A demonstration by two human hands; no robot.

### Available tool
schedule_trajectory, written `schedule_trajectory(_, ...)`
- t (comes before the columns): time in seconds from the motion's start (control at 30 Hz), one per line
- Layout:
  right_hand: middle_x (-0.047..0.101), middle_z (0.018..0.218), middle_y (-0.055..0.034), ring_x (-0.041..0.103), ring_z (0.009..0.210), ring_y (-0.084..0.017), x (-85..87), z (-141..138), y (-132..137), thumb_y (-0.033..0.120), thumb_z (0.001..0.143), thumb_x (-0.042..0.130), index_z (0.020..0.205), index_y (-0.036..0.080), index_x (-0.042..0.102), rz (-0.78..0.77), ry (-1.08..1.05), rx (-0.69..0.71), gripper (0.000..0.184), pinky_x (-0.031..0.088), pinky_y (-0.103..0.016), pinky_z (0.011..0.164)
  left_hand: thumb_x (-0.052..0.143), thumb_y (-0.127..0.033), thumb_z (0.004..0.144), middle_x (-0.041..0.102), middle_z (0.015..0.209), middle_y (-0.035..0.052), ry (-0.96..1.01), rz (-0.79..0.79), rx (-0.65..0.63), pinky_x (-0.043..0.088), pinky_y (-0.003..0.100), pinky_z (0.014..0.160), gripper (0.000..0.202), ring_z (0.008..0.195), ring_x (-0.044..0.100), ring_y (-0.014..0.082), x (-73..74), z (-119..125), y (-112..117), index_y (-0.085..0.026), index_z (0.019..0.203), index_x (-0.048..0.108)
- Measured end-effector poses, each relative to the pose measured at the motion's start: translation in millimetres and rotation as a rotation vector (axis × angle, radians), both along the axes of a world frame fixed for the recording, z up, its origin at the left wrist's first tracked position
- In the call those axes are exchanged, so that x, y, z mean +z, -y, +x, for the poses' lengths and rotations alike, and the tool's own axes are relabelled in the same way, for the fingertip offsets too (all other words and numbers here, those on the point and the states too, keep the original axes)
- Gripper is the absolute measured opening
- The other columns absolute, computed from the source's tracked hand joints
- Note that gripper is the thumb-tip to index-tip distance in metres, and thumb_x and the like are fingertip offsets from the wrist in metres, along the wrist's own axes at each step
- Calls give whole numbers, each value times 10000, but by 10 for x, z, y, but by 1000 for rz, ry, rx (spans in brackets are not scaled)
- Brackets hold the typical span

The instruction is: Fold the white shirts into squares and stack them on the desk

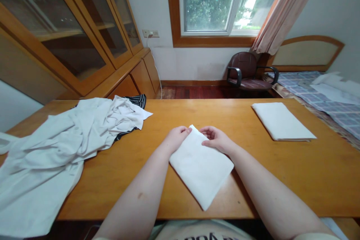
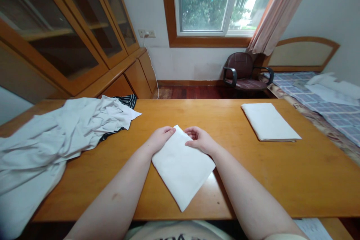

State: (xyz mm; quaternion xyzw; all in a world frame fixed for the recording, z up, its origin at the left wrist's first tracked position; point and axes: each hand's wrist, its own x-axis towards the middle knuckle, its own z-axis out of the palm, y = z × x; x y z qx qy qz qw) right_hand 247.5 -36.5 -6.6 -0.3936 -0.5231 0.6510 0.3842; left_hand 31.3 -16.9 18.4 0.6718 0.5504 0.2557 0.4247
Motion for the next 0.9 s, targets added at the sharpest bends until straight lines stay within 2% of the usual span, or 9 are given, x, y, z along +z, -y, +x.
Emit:
schedule_trajectory(0.1, 618, 1077, -40, 608, 893, -170, 0, 3, -2, 181, 547, 815, 1085, 216, 548, -85, -47, 16, 601, 483, -337, 795, 484, -543, 809, 659, 756, 33, 41, 19, -2, 407, 279, 615, 402, 713, 577, 191, -10, 9, -9, -174, 748, 631)
schedule_trajectory(0.23, 581, 1209, -68, 569, 1055, -208, 76, 3, 31, 254, 598, 795, 1133, 213, 552, -125, -83, 67, 589, 442, -366, 914, 559, -479, 784, 647, 800, 18, 220, 36, -8, 425, 264, 638, 308, 721, 572, 165, -33, 21, -6, -176, 817, 603)
schedule_trajectory(0.3, 600, 1182, -67, 576, 1045, -214, 120, 16, 51, 299, 631, 780, 1140, 203, 561, -128, -52, 117, 563, 448, -359, 901, 586, -457, 773, 643, 829, 16, 291, 32, -4, 433, 260, 649, 292, 728, 574, 156, -34, 26, 3, -177, 857, 594)
schedule_trajectory(0.5, 660, 962, -54, 628, 804, -183, 194, 106, 88, 377, 673, 755, 1031, 142, 616, -164, 75, 253, 450, 488, -287, 704, 635, -448, 751, 629, 820, 9, 381, 45, -20, 442, 251, 654, 302, 724, 571, 142, -6, 38, 29, -175, 874, 594)
schedule_trajectory(0.57, 664, 979, -53, 633, 821, -183, 216, 126, 113, 363, 663, 762, 1065, 151, 607, -198, 35, 261, 480, 490, -283, 713, 635, -451, 749, 630, 813, 10, 378, 66, -9, 446, 255, 659, 306, 724, 572, 144, 2, 38, 28, -174, 875, 600)
schedule_trajectory(0.67, 676, 1021, -68, 648, 850, -199, 231, 127, 153, 359, 676, 743, 1147, 171, 575, -342, -63, 329, 534, 501, -311, 743, 627, -440, 753, 637, 813, 17, 336, 102, 23, 453, 266, 673, 292, 733, 577, 153, 14, 34, 21, -174, 871, 609)
schedule_trajectory(0.73, 690, 1008, -80, 660, 828, -202, 218, 117, 160, 342, 676, 738, 1139, 163, 585, -405, -81, 351, 520, 510, -319, 739, 624, -428, 757, 645, 818, 24, 289, 121, 38, 459, 277, 685, 275, 743, 585, 163, 23, 27, 17, -176, 868, 619)
schedule_trajectory(0.83, 708, 964, -78, 670, 772, -190, 173, 111, 130, 303, 679, 737, 1075, 154, 623, -390, -67, 302, 439, 520, -298, 700, 616, -404, 771, 664, 836, 39, 205, 165, 76, 467, 301, 732, 238, 782, 602, 185, 18, -7, -5, -186, 864, 642)
schedule_trajectory(0.9, 712, 959, -79, 675, 769, -195, 138, 125, 94, 295, 685, 733, 1058, 156, 633, -364, -84, 257, 410, 524, -299, 694, 612, -389, 779, 675, 897, 53, 195, 220, 170, 455, 328, 818, 221, 866, 608, 205, -10, -49, -47, -197, 880, 656)
